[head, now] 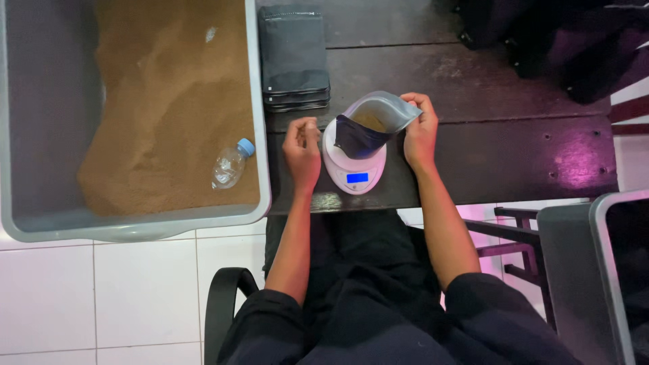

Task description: The person fills small black pouches with a brown granular material using a plastic scoop, weighs each pouch on a digital scale, and seals them by hand before placing them in a row.

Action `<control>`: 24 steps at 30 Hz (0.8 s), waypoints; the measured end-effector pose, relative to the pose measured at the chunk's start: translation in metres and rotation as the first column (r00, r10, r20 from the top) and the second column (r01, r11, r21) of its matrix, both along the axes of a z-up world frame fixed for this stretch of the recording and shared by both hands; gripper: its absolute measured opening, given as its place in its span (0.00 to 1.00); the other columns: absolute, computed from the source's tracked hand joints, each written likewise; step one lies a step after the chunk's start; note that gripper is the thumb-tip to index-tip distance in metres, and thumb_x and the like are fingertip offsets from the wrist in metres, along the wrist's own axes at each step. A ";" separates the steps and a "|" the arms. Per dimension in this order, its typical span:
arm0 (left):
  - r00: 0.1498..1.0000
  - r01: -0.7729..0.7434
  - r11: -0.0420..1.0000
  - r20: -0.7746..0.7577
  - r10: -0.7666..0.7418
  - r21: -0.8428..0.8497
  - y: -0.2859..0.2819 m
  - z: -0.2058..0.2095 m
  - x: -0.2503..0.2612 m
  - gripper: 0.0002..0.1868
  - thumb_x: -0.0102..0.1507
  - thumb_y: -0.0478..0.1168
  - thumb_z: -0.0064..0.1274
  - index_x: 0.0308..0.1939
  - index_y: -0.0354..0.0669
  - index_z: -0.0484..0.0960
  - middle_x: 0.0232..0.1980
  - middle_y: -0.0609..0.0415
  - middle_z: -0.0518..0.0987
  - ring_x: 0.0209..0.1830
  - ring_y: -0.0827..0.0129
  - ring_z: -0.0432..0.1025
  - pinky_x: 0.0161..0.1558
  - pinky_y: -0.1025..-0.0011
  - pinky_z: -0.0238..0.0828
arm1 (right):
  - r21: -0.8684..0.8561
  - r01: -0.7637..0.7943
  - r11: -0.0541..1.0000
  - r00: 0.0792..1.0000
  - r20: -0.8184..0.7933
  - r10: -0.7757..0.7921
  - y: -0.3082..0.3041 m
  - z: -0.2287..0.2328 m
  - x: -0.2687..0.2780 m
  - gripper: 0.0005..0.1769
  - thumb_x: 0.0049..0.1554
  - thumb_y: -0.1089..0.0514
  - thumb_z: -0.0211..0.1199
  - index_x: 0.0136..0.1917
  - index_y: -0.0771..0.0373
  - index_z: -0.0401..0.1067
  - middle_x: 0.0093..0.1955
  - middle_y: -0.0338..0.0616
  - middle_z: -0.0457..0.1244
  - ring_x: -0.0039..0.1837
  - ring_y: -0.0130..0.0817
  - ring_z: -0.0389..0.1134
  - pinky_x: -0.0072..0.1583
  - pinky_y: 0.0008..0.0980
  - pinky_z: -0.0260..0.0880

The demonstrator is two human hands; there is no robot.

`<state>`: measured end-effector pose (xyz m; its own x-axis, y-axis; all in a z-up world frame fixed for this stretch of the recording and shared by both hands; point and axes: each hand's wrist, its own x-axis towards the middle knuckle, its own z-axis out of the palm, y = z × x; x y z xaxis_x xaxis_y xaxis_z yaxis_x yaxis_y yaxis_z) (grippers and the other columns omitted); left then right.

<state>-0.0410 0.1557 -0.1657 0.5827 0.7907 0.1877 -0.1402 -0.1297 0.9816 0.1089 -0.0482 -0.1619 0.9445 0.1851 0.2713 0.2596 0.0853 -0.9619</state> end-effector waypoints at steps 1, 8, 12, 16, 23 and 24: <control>1.000 0.004 1.000 -0.003 -0.004 -0.001 -0.001 0.006 -0.002 0.07 0.74 0.37 0.55 0.50 0.40 0.88 0.32 0.52 0.82 0.33 0.73 0.77 0.43 0.70 0.77 | -0.001 0.004 1.000 1.000 -0.003 -0.004 0.000 0.000 -0.001 0.10 0.76 0.57 0.55 0.60 0.63 0.76 0.49 0.40 0.66 0.51 0.24 0.65 0.56 0.26 0.67; 0.998 0.013 1.000 -0.062 -0.011 0.021 -0.001 0.016 -0.005 0.08 0.74 0.39 0.55 0.50 0.43 0.89 0.31 0.52 0.83 0.32 0.72 0.78 0.41 0.68 0.79 | -0.047 -0.020 0.999 0.999 0.026 0.021 0.002 0.010 -0.005 0.07 0.73 0.62 0.58 0.59 0.62 0.77 0.49 0.41 0.68 0.51 0.26 0.64 0.57 0.29 0.68; 0.999 0.026 0.998 -0.042 -0.024 0.054 -0.001 0.017 -0.006 0.09 0.75 0.40 0.54 0.51 0.42 0.88 0.32 0.50 0.83 0.33 0.70 0.79 0.43 0.67 0.79 | -0.041 -0.023 0.999 0.999 0.031 0.024 0.002 0.002 -0.003 0.06 0.71 0.63 0.59 0.58 0.63 0.76 0.48 0.40 0.66 0.51 0.27 0.64 0.57 0.30 0.66; 0.999 0.025 0.999 0.030 -0.026 0.023 -0.002 0.014 -0.007 0.10 0.76 0.41 0.54 0.53 0.43 0.88 0.35 0.51 0.84 0.38 0.72 0.80 0.46 0.67 0.80 | -0.004 -0.046 0.999 0.999 0.017 0.046 -0.001 0.003 -0.008 0.07 0.70 0.63 0.58 0.59 0.63 0.76 0.49 0.41 0.68 0.52 0.25 0.65 0.59 0.29 0.68; 0.964 0.031 0.971 0.248 -0.092 0.238 -0.009 0.035 -0.021 0.18 0.77 0.52 0.53 0.59 0.41 0.83 0.51 0.48 0.83 0.56 0.59 0.78 0.64 0.59 0.73 | 0.109 -0.241 0.964 0.913 0.364 0.187 -0.011 0.008 -0.022 0.37 0.70 0.29 0.55 0.57 0.69 0.73 0.52 0.50 0.60 0.56 0.34 0.62 0.63 0.36 0.65; 0.957 0.029 0.955 0.266 -0.112 0.297 -0.012 0.044 -0.024 0.21 0.76 0.55 0.55 0.59 0.40 0.83 0.55 0.48 0.83 0.61 0.54 0.78 0.68 0.56 0.71 | 0.046 -0.267 0.963 0.882 0.415 0.225 -0.017 0.005 -0.023 0.39 0.69 0.27 0.56 0.56 0.70 0.72 0.52 0.51 0.59 0.57 0.37 0.62 0.65 0.39 0.66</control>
